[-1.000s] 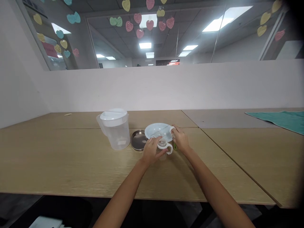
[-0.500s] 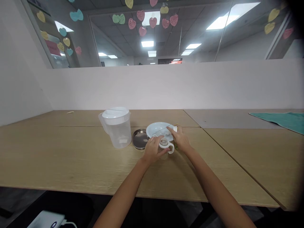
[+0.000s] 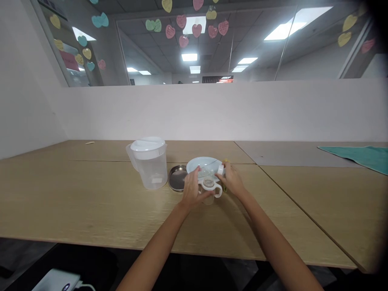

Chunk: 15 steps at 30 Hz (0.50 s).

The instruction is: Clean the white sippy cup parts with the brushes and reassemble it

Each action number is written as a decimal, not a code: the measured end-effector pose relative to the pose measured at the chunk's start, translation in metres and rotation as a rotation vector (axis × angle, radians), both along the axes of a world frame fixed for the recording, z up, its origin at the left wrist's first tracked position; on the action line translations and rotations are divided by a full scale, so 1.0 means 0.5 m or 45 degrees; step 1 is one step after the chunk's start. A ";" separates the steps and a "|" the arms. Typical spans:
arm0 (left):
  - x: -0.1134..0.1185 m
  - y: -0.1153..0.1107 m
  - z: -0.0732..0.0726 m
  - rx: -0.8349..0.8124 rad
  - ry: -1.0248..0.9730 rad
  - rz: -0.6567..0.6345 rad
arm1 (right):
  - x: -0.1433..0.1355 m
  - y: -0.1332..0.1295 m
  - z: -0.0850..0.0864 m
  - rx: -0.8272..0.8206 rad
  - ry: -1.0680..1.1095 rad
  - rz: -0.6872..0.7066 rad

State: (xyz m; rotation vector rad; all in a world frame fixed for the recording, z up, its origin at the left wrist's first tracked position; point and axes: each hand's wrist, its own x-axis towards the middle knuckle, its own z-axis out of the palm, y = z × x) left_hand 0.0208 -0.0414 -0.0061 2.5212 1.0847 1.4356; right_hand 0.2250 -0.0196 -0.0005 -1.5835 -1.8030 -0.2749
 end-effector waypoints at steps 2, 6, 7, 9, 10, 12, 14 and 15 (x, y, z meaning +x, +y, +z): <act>-0.019 0.007 0.005 0.146 -0.196 0.219 | 0.003 0.003 -0.003 -0.018 0.017 -0.043; -0.094 0.030 0.025 0.301 -0.636 0.840 | 0.007 0.010 -0.013 -0.096 0.030 -0.098; -0.119 0.037 0.028 0.306 -0.685 0.940 | 0.006 0.012 -0.016 -0.118 0.031 -0.100; -0.169 0.051 0.031 0.274 -0.748 1.091 | 0.004 0.013 -0.020 -0.158 0.050 -0.092; -0.193 0.058 0.030 0.224 -0.758 1.132 | 0.003 0.013 -0.021 -0.180 0.070 -0.080; -0.231 0.070 0.024 0.108 -0.752 1.171 | 0.000 0.013 -0.024 -0.225 0.114 -0.051; -0.254 0.082 0.016 0.022 -0.764 1.180 | -0.002 0.013 -0.026 -0.260 0.141 -0.027; -0.260 0.087 0.012 -0.005 -0.771 1.159 | -0.002 0.013 -0.028 -0.270 0.145 -0.023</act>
